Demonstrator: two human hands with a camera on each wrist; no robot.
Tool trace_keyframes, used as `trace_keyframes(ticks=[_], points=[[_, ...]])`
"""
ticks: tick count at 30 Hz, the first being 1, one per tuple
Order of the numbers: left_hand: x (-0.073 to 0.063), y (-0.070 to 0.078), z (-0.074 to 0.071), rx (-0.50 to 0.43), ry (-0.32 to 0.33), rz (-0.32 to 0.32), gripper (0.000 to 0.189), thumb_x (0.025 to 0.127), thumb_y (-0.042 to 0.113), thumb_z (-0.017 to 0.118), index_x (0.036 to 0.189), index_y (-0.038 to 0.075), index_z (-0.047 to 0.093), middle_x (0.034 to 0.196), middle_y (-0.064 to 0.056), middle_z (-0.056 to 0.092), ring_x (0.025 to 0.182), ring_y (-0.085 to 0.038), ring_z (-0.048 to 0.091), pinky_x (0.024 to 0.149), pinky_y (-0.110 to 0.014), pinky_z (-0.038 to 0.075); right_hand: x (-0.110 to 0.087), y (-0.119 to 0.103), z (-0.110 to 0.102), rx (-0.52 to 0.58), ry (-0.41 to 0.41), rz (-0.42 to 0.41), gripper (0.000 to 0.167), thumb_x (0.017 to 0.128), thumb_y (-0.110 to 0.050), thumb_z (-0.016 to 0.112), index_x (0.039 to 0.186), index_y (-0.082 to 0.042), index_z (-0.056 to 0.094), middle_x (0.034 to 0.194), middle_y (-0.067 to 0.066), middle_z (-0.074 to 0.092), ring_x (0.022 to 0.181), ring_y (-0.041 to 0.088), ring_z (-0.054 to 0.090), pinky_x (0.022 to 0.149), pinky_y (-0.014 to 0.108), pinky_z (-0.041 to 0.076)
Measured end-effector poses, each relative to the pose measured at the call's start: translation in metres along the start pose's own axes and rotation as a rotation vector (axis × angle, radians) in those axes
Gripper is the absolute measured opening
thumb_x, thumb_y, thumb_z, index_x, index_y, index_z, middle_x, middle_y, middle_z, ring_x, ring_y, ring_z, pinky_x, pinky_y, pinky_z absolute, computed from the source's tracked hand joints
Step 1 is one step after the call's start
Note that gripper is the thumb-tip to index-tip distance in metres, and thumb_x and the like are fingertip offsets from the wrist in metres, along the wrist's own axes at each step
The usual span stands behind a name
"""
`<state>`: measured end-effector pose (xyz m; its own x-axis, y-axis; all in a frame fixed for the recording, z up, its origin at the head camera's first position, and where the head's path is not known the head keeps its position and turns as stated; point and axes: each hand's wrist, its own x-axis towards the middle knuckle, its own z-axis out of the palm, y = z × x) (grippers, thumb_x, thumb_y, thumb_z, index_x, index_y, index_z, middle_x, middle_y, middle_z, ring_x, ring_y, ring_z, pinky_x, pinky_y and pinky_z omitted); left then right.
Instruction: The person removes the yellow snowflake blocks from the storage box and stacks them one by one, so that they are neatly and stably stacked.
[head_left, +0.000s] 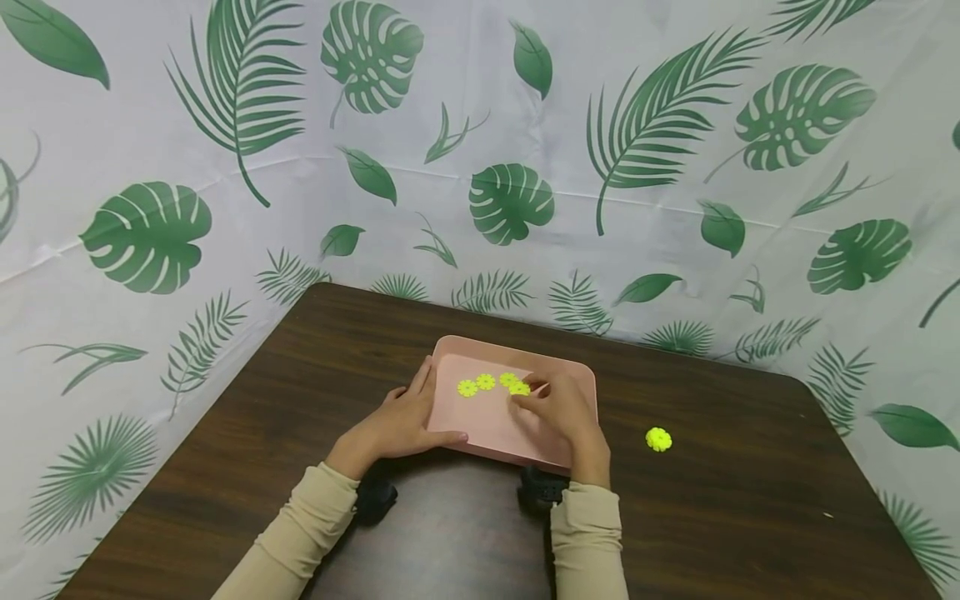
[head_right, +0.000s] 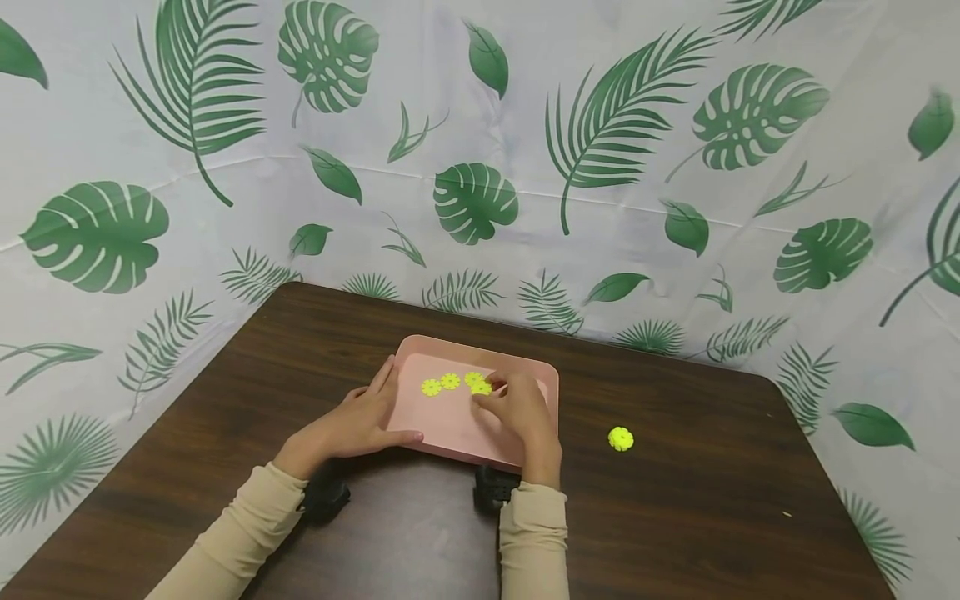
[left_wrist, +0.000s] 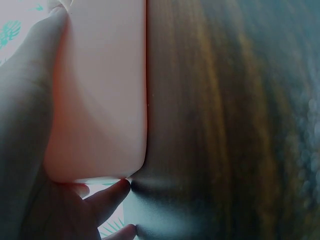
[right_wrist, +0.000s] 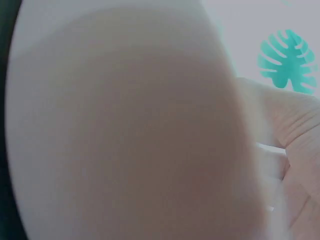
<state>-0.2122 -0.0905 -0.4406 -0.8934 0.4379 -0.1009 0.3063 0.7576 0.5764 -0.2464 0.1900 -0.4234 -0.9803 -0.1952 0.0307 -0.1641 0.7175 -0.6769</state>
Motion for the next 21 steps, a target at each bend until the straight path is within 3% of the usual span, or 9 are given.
trace_keyframes(ticks=[8,14,21], points=[[-0.001,0.000,0.000,-0.011,0.000,-0.003,0.123,0.090,0.071,0.064,0.163,-0.005,0.002,0.171,-0.024,-0.006,0.152,-0.037,0.029,0.115,-0.067,0.024,-0.006,0.000,-0.017,0.040,0.059,-0.091,0.028,0.087,-0.009,0.085,0.112,-0.002,0.076,0.100,0.013,0.071,0.089,0.028,0.063,0.081,0.041,0.055],[-0.001,0.000,0.000,-0.022,0.000,0.003,0.124,0.089,0.070,0.065,0.163,-0.006,0.000,0.171,-0.025,-0.007,0.152,-0.038,0.030,0.115,-0.068,0.023,-0.017,0.004,-0.031,0.038,0.068,0.038,0.037,0.092,-0.019,0.081,0.124,-0.005,0.071,0.108,0.013,0.068,0.097,0.029,0.061,0.082,0.040,0.054],[-0.002,0.001,-0.001,-0.027,-0.001,0.001,0.126,0.087,0.072,0.065,0.163,-0.005,0.000,0.171,-0.024,-0.008,0.153,-0.038,0.027,0.115,-0.069,0.022,-0.025,0.025,-0.048,0.022,0.112,0.095,0.041,0.095,-0.026,0.078,0.124,0.000,0.069,0.107,0.017,0.066,0.097,0.031,0.060,0.081,0.040,0.054]])
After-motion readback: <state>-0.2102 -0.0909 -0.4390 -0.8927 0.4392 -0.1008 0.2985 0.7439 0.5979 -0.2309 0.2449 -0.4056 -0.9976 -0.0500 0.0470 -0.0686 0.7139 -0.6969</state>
